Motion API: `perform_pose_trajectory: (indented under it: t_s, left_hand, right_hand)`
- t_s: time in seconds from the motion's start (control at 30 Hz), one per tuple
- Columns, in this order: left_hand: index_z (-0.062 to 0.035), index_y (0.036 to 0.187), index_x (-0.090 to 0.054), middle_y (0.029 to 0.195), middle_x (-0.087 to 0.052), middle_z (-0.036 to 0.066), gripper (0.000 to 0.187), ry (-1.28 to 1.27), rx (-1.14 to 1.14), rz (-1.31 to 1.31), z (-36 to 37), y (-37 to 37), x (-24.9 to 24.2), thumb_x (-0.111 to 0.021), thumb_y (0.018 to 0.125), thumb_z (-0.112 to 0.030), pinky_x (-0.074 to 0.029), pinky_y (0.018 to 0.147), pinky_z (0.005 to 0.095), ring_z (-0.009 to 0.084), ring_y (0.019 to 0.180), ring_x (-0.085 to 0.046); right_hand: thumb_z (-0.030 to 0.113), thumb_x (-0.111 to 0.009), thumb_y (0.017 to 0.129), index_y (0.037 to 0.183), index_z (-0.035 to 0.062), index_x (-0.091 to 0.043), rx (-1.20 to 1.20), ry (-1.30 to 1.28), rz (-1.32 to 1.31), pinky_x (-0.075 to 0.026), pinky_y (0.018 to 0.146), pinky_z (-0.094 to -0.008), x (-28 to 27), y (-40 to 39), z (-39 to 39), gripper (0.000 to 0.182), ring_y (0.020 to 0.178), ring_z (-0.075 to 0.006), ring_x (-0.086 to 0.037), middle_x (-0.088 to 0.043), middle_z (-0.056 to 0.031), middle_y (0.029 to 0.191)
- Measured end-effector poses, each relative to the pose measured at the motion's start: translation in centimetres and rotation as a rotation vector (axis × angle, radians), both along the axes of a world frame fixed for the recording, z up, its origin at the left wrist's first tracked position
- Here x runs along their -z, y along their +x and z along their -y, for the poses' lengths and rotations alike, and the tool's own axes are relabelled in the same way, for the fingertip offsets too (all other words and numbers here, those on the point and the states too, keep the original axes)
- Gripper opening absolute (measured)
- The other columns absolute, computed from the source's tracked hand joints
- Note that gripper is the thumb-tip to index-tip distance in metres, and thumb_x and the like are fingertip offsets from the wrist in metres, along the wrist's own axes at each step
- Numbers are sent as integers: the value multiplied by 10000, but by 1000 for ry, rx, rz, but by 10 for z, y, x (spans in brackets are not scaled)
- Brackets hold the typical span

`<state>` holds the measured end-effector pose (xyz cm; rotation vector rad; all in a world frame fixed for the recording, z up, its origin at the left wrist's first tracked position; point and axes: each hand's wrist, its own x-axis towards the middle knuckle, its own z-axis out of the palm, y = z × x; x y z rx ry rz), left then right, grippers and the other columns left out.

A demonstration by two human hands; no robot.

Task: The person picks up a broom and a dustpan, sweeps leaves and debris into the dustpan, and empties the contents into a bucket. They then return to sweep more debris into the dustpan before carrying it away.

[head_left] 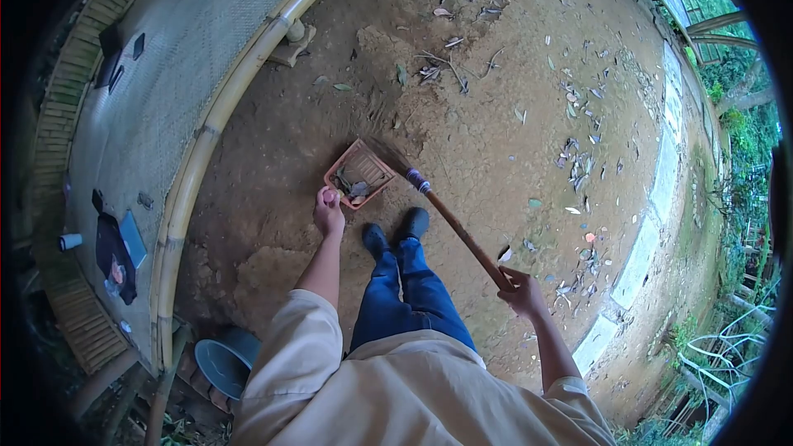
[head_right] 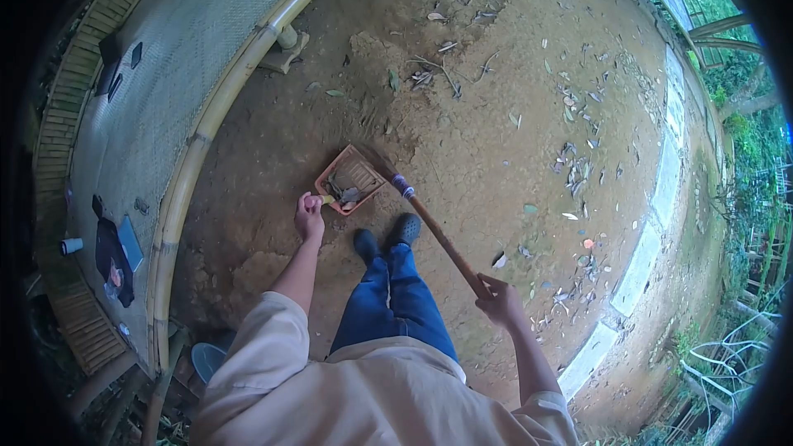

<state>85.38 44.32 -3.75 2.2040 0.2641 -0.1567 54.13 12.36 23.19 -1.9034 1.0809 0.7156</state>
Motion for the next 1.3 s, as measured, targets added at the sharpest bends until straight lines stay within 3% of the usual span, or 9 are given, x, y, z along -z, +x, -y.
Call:
perform_pose_trajectory:
  t_s: [0.1,0.2,0.3,0.4,0.53,0.77,0.97,1.13,1.3]
  left_hand:
    - [-67,1237,-578,1131,-660,138,371,28,13,-71,11,6,-10,-694,887,-113,-535,884,340,238,1034,-658]
    - [-94,1228,-587,1112,-670,135,374,46,37,-52,22,12,-11,-706,879,-156,-534,871,365,266,1017,-664]
    - [-138,1212,-599,1099,-679,132,372,208,79,-108,43,15,-43,-717,866,-205,-526,858,403,309,1006,-661]
    - [-183,1189,-593,1056,-689,132,353,236,147,-92,53,10,-33,-705,860,-249,-506,818,460,363,988,-647]
    - [-189,1190,-596,1048,-689,127,358,231,148,-47,57,3,-18,-710,857,-250,-506,825,462,358,982,-649]
    - [-139,1175,-616,1076,-684,135,361,210,147,-98,48,14,-22,-727,849,-245,-515,832,439,345,1005,-650]
    - [-130,1196,-601,1084,-678,156,364,155,125,-100,32,11,-23,-707,869,-252,-511,837,438,353,1013,-648]
    - [-117,1226,-577,1112,-668,160,377,119,129,-23,12,-1,-28,-685,889,-249,-505,851,436,361,1022,-644]
    - [-80,1240,-563,1111,-666,162,364,82,117,-10,-13,-6,-21,-666,915,-208,-516,871,401,305,1045,-653]
  right_hand:
    - [199,-733,726,1340,183,-583,2,-59,44,-539,848,-407,16,10,2,633,1007,-340,-676,-691,-200,1108]
    - [201,-720,721,1327,186,-586,-61,-189,84,-536,845,-433,19,35,2,621,983,-365,-671,-694,-203,1070]
    - [181,-717,709,1306,139,-598,-129,-281,157,-540,764,-422,35,57,7,611,873,-363,-686,-695,-213,1028]
    - [186,-696,720,1288,145,-608,-174,-327,134,-541,767,-425,52,76,16,577,886,-380,-674,-687,-227,1012]
    - [175,-661,741,1282,159,-601,-207,-321,116,-528,827,-468,62,89,28,544,932,-403,-656,-684,-217,1019]
    - [192,-758,714,1297,168,-618,-293,-64,123,-537,834,-397,30,51,56,600,931,-326,-694,-709,-180,1050]
    - [161,-763,720,1299,168,-620,-88,44,-25,-542,766,-367,-45,31,43,597,898,-274,-707,-717,-162,1050]
    - [128,-749,736,1311,166,-613,-55,9,-7,-539,690,-349,-50,34,31,592,781,-213,-698,-724,-147,1024]
    - [109,-745,742,1321,160,-605,-17,17,44,-528,623,-330,-40,40,32,597,694,-173,-668,-720,-159,985]
